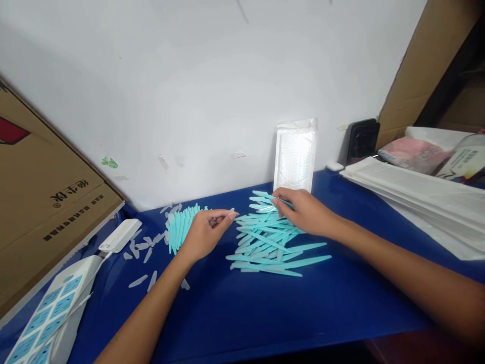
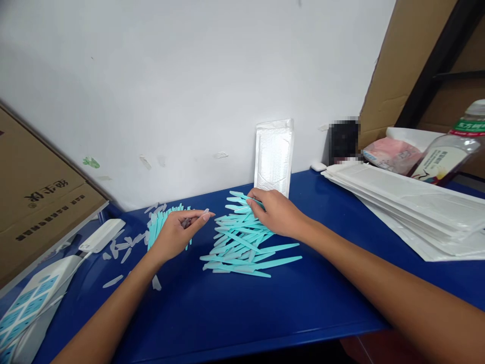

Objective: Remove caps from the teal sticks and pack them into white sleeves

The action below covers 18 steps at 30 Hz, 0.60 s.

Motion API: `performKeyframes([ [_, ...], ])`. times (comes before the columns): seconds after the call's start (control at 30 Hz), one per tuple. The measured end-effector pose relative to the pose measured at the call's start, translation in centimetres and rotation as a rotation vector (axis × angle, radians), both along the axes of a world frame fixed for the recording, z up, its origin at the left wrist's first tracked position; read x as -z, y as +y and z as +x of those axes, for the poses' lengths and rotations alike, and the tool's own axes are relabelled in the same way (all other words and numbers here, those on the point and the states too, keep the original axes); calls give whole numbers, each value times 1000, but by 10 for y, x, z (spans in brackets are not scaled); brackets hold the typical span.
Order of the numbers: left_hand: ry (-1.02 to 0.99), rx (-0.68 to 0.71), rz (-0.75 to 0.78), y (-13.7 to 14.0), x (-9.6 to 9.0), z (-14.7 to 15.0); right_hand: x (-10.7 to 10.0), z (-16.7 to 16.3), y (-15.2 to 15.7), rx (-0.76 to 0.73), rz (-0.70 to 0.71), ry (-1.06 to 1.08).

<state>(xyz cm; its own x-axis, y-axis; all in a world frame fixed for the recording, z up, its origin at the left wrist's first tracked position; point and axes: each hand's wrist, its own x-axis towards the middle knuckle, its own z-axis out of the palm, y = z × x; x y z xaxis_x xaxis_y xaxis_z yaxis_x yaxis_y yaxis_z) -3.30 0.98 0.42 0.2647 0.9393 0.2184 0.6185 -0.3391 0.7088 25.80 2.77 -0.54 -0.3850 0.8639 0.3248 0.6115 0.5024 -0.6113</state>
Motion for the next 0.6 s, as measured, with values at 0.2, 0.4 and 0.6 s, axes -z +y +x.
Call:
performKeyframes([
  [0.2,-268,11,-86,1,5,9,0,0,0,4,-1,1],
  [0.4,-475,36,-299,-2,8,15,1,0,1,2,-6,0],
  [0.6,-394,138,-316,-7,7,15,1,0,1,-11,-13,38],
])
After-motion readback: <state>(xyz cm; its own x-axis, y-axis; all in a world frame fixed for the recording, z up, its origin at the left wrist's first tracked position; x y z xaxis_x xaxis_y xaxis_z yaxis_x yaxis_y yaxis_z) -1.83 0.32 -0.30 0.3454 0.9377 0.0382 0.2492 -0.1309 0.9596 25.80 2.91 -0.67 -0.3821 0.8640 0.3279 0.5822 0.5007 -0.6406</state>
